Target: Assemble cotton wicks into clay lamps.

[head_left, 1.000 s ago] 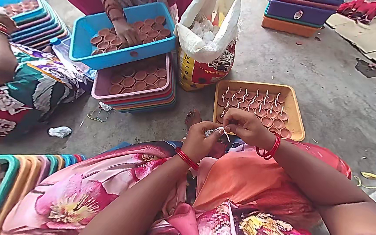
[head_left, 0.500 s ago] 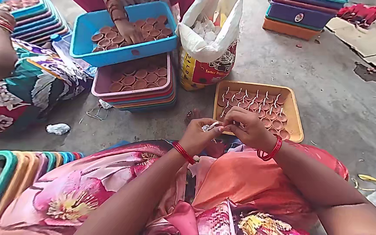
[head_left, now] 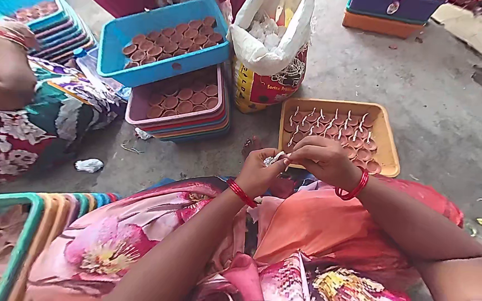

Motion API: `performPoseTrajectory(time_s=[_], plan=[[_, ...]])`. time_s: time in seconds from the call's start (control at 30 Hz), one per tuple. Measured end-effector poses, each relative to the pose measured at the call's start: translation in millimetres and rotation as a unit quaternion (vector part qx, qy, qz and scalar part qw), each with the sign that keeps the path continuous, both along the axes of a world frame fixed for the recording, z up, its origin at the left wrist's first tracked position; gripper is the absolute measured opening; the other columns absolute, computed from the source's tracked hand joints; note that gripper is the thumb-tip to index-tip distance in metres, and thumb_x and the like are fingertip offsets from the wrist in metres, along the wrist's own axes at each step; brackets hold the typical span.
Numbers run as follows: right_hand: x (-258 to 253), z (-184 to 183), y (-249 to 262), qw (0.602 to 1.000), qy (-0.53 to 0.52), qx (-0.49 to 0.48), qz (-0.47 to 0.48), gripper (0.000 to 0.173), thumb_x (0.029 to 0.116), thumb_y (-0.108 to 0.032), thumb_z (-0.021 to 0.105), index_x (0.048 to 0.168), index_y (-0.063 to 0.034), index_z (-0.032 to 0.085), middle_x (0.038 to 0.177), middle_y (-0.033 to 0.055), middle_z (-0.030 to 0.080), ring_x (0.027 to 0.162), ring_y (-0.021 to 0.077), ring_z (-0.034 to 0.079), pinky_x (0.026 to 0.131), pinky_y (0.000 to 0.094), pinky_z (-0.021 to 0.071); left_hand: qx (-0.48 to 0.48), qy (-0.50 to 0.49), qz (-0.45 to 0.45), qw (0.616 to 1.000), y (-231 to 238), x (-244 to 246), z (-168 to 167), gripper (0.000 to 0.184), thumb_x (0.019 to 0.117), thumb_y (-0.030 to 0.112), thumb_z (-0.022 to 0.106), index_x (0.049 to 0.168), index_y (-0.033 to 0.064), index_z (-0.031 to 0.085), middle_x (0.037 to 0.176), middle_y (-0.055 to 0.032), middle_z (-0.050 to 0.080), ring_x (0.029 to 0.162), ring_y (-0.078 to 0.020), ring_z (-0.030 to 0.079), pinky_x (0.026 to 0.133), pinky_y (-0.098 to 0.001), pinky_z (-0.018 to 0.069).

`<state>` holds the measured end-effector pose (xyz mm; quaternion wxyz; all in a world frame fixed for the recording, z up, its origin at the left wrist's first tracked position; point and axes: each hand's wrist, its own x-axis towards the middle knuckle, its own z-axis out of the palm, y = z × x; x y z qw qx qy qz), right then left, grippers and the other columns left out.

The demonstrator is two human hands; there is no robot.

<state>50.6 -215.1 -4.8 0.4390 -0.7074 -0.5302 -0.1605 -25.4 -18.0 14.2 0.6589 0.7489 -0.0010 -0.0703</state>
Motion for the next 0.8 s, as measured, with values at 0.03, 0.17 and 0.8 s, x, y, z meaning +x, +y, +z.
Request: performPoseTrajectory(time_s=[0.03,0.17,0.8], plan=[[-0.3,-2.0,1.4,1.0,-0.025,-0.004,-0.016,0.016,0.0954,-0.008,0.062,0.089,-0.0055,0.076,0.09,0.008,0.073,0.089,0.0155,0.069,0.081,0.0285,0.0558,0.011,-0.012,-0.003,1.0,1.2,0.1,-1.2,0.01,0.0958,0.004,0.063,0.088,0.0054,0.068,0.07,0.0058,0.06,0.059,0.002,0.052,0.056,-0.0157,0.0451],[-0.3,-1.5,2.3,0.995,-0.082,-0.04,-0.047,0.02,0.0975,-0.01,0.056,0.089,-0.0067,0.074,0.089,0.0084,0.072,0.083,0.0201,0.069,0.07,0.0338,0.0536,0.096,-0.043,-0.066,0.992,1.1,2.7,-1.0,0.013,0.1004,0.009,0.057,0.091,0.0034,0.065,0.074,0.0043,0.059,0.064,0.0024,0.053,0.061,-0.0158,0.0451],[145.8,-36.0,-152.1,0.832,0.251,-0.415,-0.269,0.018,0.0957,-0.003,0.063,0.11,-0.002,0.073,0.114,0.0198,0.071,0.111,0.0382,0.067,0.098,0.0644,0.048,0.127,-0.038,-0.071,0.989,7.1,0.7,-21.5,0.016,0.0977,0.022,0.054,0.094,0.015,0.068,0.082,0.0143,0.061,0.07,0.0078,0.056,0.064,-0.0132,0.0485]])
